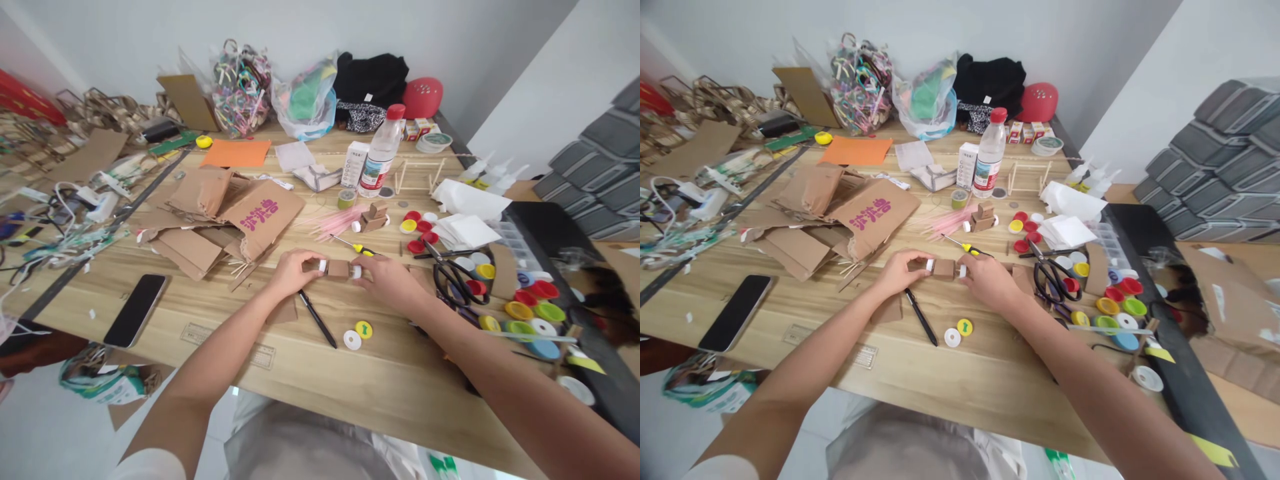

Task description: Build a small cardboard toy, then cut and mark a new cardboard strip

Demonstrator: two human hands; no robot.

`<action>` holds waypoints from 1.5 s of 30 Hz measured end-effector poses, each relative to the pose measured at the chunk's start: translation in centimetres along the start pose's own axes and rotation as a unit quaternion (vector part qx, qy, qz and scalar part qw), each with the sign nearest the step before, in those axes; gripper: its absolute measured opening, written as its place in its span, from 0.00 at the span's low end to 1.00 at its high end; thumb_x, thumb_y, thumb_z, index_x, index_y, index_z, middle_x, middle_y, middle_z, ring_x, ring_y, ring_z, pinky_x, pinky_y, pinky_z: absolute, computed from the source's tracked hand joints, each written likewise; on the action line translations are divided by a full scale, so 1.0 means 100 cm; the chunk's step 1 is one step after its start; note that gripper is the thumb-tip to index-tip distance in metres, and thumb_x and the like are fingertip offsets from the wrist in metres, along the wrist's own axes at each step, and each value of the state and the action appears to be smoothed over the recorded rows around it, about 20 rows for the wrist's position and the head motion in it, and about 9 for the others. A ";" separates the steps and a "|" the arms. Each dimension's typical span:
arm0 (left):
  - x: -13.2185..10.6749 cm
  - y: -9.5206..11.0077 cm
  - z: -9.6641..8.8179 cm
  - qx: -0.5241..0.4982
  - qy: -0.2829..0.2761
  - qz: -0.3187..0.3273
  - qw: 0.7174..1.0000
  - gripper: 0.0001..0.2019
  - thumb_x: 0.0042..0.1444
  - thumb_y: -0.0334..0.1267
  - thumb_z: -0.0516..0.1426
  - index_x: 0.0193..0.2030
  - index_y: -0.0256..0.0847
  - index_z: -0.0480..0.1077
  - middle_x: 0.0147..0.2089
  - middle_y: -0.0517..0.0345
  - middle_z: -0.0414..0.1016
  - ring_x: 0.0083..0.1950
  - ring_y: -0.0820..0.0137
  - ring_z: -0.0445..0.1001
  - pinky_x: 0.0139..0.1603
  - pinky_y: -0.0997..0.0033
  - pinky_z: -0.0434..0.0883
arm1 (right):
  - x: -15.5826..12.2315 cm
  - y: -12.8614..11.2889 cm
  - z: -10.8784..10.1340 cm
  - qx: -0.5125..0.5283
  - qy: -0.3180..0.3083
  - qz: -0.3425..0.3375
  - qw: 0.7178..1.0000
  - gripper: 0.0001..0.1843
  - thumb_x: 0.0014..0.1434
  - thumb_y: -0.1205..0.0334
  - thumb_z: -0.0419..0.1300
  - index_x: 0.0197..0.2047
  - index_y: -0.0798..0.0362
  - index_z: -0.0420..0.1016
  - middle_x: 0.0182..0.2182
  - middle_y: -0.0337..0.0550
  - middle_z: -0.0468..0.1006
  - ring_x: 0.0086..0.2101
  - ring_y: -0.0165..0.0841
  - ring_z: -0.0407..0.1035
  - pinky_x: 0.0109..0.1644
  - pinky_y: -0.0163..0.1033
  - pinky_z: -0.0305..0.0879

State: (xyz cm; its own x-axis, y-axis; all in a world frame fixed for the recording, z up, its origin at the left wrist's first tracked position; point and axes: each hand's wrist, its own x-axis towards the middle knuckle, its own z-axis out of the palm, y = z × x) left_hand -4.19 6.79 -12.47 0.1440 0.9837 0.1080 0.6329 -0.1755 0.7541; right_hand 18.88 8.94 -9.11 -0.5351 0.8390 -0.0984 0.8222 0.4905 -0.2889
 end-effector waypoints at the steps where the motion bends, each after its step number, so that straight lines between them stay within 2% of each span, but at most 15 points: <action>1: 0.000 0.000 0.000 0.000 0.001 0.000 1.000 0.17 0.48 0.26 0.72 0.44 0.47 0.85 0.44 0.56 0.88 0.46 0.62 0.83 0.54 0.61 0.78 | 0.000 0.000 0.000 -0.001 0.001 0.000 1.000 0.16 0.62 0.70 0.64 0.52 0.52 0.80 0.46 0.52 0.86 0.50 0.46 0.81 0.54 0.43 0.74; 8: 0.000 -0.004 0.001 -0.014 0.008 0.005 1.000 0.18 0.47 0.28 0.72 0.45 0.46 0.84 0.45 0.55 0.87 0.47 0.61 0.83 0.55 0.60 0.78 | -0.003 -0.002 -0.002 -0.011 -0.001 -0.001 1.000 0.16 0.62 0.69 0.64 0.53 0.52 0.80 0.45 0.53 0.86 0.49 0.47 0.81 0.53 0.43 0.74; 11: -0.001 -0.006 0.000 -0.028 0.013 0.009 0.999 0.26 0.44 0.28 0.74 0.52 0.48 0.83 0.47 0.56 0.87 0.48 0.61 0.83 0.57 0.59 0.78 | -0.006 -0.004 -0.008 -0.016 -0.005 -0.005 1.000 0.26 0.60 0.66 0.67 0.62 0.53 0.76 0.49 0.56 0.85 0.50 0.50 0.81 0.52 0.46 0.75; 14: -0.003 -0.008 -0.003 -0.040 0.023 0.008 0.999 0.31 0.44 0.29 0.74 0.57 0.48 0.80 0.51 0.56 0.86 0.49 0.62 0.83 0.57 0.59 0.78 | -0.007 -0.010 -0.014 -0.017 -0.003 -0.018 1.000 0.35 0.60 0.64 0.68 0.69 0.53 0.69 0.57 0.58 0.82 0.55 0.51 0.78 0.57 0.50 0.74; 17: -0.003 -0.010 -0.007 -0.047 0.040 0.002 0.998 0.31 0.46 0.30 0.73 0.59 0.46 0.78 0.52 0.55 0.86 0.49 0.63 0.83 0.57 0.59 0.78 | -0.002 -0.020 -0.015 -0.016 -0.002 -0.038 0.999 0.30 0.61 0.62 0.68 0.66 0.51 0.73 0.58 0.57 0.81 0.59 0.50 0.75 0.61 0.51 0.71; 22: -0.003 -0.016 -0.012 -0.054 0.060 -0.006 0.997 0.27 0.48 0.32 0.72 0.57 0.45 0.78 0.51 0.55 0.86 0.48 0.63 0.83 0.56 0.61 0.78 | 0.013 -0.034 -0.008 -0.020 -0.007 -0.045 0.999 0.17 0.64 0.61 0.66 0.56 0.52 0.79 0.51 0.56 0.85 0.54 0.49 0.78 0.58 0.49 0.72; 29: -0.003 -0.019 -0.014 -0.054 0.061 -0.005 0.997 0.21 0.52 0.34 0.69 0.54 0.45 0.80 0.51 0.54 0.86 0.50 0.61 0.83 0.58 0.59 0.78 | 0.032 -0.033 -0.008 -0.032 -0.004 -0.039 0.999 0.17 0.66 0.60 0.65 0.57 0.52 0.79 0.50 0.56 0.85 0.51 0.48 0.79 0.53 0.45 0.72; 33: 0.001 -0.014 -0.011 -0.055 0.044 0.012 0.997 0.21 0.53 0.32 0.69 0.55 0.48 0.81 0.57 0.54 0.85 0.58 0.59 0.81 0.65 0.57 0.74 | 0.038 -0.029 -0.005 -0.035 -0.002 -0.049 0.998 0.18 0.66 0.59 0.65 0.58 0.51 0.79 0.49 0.55 0.85 0.50 0.47 0.80 0.51 0.44 0.72; 36: 0.008 -0.012 -0.007 -0.057 0.030 0.019 0.998 0.17 0.53 0.31 0.68 0.50 0.48 0.83 0.57 0.54 0.85 0.62 0.57 0.80 0.69 0.55 0.71 | 0.040 -0.027 -0.003 -0.038 0.000 -0.054 0.998 0.19 0.66 0.59 0.65 0.58 0.51 0.79 0.48 0.54 0.85 0.49 0.46 0.80 0.51 0.43 0.72; 39: 0.012 -0.014 -0.004 -0.061 0.023 0.012 0.998 0.13 0.54 0.30 0.68 0.45 0.48 0.85 0.52 0.55 0.87 0.57 0.57 0.82 0.65 0.55 0.73 | 0.039 -0.025 -0.002 -0.040 0.000 -0.053 0.998 0.19 0.66 0.59 0.64 0.59 0.50 0.78 0.49 0.54 0.85 0.50 0.46 0.80 0.52 0.44 0.72; 43: 0.013 -0.017 -0.002 -0.074 0.016 -0.003 0.997 0.12 0.53 0.30 0.68 0.44 0.46 0.85 0.43 0.57 0.88 0.45 0.62 0.84 0.55 0.61 0.78 | 0.039 -0.025 -0.001 -0.040 -0.002 -0.047 0.998 0.19 0.67 0.59 0.64 0.60 0.52 0.78 0.50 0.55 0.85 0.50 0.47 0.79 0.53 0.46 0.72; 45: 0.013 -0.019 -0.001 -0.082 0.016 -0.010 0.996 0.12 0.53 0.29 0.67 0.45 0.45 0.85 0.42 0.58 0.88 0.43 0.63 0.84 0.53 0.63 0.78 | 0.040 -0.026 0.000 -0.041 -0.003 -0.044 0.998 0.19 0.67 0.59 0.63 0.60 0.52 0.78 0.49 0.56 0.85 0.50 0.48 0.80 0.53 0.46 0.72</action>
State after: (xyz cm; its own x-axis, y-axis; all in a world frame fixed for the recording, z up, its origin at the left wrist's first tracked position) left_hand -5.24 8.43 -13.70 0.1065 0.9880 0.1118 0.5018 -0.1505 0.8518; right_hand 14.63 11.01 -8.73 -0.6070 0.7906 -0.0812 0.7847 0.5800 -0.2184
